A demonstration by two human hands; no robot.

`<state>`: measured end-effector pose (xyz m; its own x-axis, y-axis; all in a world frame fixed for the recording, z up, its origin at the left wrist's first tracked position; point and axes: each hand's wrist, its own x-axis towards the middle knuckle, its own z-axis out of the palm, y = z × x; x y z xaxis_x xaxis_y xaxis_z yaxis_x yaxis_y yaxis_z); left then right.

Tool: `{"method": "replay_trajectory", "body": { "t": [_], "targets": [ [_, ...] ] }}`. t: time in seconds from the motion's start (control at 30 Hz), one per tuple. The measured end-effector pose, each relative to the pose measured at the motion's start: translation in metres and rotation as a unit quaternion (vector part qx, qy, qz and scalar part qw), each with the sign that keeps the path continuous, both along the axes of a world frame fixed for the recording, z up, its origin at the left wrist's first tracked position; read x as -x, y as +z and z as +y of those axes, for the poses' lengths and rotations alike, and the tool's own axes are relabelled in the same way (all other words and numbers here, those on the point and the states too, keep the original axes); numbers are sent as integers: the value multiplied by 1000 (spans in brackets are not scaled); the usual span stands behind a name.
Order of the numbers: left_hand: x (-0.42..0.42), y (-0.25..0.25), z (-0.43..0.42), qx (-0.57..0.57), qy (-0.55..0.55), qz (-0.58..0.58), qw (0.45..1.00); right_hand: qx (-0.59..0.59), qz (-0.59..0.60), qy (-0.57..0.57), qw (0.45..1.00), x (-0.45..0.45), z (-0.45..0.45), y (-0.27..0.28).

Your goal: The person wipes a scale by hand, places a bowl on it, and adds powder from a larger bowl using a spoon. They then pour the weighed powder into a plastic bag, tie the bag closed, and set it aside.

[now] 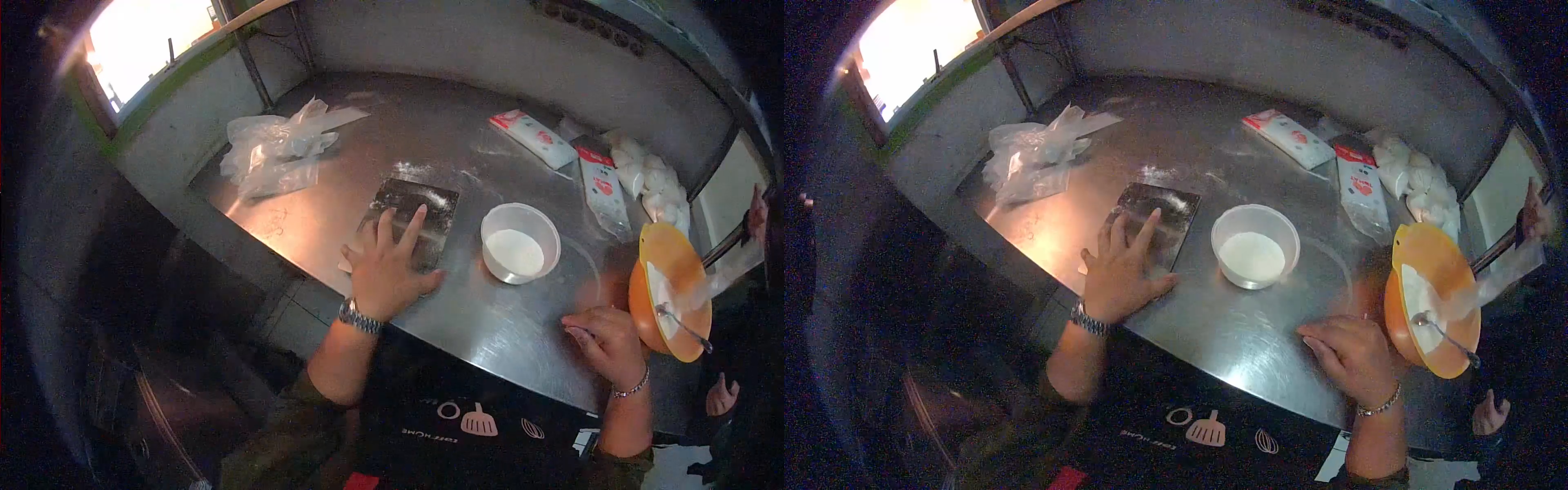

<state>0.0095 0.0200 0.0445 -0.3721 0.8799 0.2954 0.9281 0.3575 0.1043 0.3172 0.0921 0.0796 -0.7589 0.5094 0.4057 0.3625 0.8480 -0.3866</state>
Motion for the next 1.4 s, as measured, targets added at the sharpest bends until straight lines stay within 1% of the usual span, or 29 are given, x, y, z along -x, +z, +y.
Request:
{"method": "replay_trajectory", "body": {
  "t": [0.2, 0.3, 0.33, 0.37, 0.43, 0.47, 0.5, 0.53, 0.57, 0.6, 0.67, 0.7, 0.73, 0.77, 0.83, 0.87, 0.9, 0.93, 0.97, 1.0, 1.03, 1.07, 1.1, 1.2, 1.27, 1.3, 1.33, 1.37, 1.4],
  "targets": [
    [25, 2, -8, -7, -70, -39, 997, 34, -6, 0, 999, -7, 1, -4],
    [38, -1, -17, -68, -115, -92, 987, 53, -11, 8, 999, -2, -3, -2],
    [43, 2, -20, -93, -130, -153, 975, 53, -12, 8, 998, 0, -4, -2],
    [47, 4, -24, -117, -144, -214, 959, 87, -5, 16, 996, 3, -6, -3],
    [49, 8, -35, -136, -159, -259, 943, 119, 3, 24, 993, 9, -10, -2],
    [47, 12, -42, -152, -176, -302, 924, 205, 9, 31, 978, 13, -14, -2],
    [38, 22, -52, -152, -188, -284, 928, 289, 16, 34, 957, 19, -19, -1],
    [25, 34, -61, -152, -196, -283, 927, 287, 20, 28, 957, 28, -24, -2],
    [11, 45, -68, -144, -199, -249, 937, 466, 97, 53, 878, 42, -32, -5],
    [-2, 53, -73, -137, -202, -216, 945, 623, 172, 77, 759, 56, -40, -7],
    [-25, 63, -78, -126, -228, -185, 948, 724, 234, 103, 641, 84, -53, -10],
    [-33, 64, -78, -119, -243, -151, 951, 722, 238, 98, 642, 96, -59, -12],
    [-39, 64, -76, -119, -250, -150, 949, 655, 287, 68, 695, 108, -63, -13],
    [-45, 64, -73, -105, -271, -102, 951, 583, 332, 37, 740, 116, -65, -16],
    [-45, 61, -72, -93, -288, -21, 953, 573, 358, 30, 737, 122, -64, -24],
    [-37, 54, -74, -93, -290, -22, 952, 561, 379, 30, 735, 125, -64, -25],
    [-23, 42, -77, -118, -259, -7, 959, 618, 422, 35, 663, 126, -71, -14],
    [-14, 31, -77, -142, -228, 7, 963, 618, 421, 34, 663, 128, -69, -12],
    [-15, 21, -71, -350, -168, -191, 902, 645, 449, 40, 617, 131, -65, -10],
    [-11, 20, -64, -440, -144, -238, 854, 668, 477, 46, 569, 133, -60, -7],
    [-6, 15, -63, -383, -211, -485, 757, 654, 469, 45, 592, 137, -54, -8],
    [-2, 12, -63, -299, -261, -693, 602, 654, 469, 45, 592, 142, -50, -10],
    [-6, 8, -58, -286, -239, -767, 523, 659, 464, 61, 589, 149, -49, -13],
    [-15, 10, -41, -329, -197, -745, 546, 678, 440, 85, 582, 150, -46, -10],
    [-2, 11, -36, -318, -182, -784, 502, 742, 248, 61, 620, 135, -31, -11],
    [1, 14, -38, -321, -176, -773, 517, 500, 106, 34, 859, 124, -23, -5],
    [3, 19, -40, -324, -173, -763, 532, 496, 107, 34, 861, 114, -25, 4],
    [4, 21, -41, -332, -179, -751, 542, 300, 147, -72, 940, 103, -31, 13],
    [5, 24, -41, -334, -175, -734, 565, 89, 177, -174, 965, 97, -36, 16]
  ]
}}
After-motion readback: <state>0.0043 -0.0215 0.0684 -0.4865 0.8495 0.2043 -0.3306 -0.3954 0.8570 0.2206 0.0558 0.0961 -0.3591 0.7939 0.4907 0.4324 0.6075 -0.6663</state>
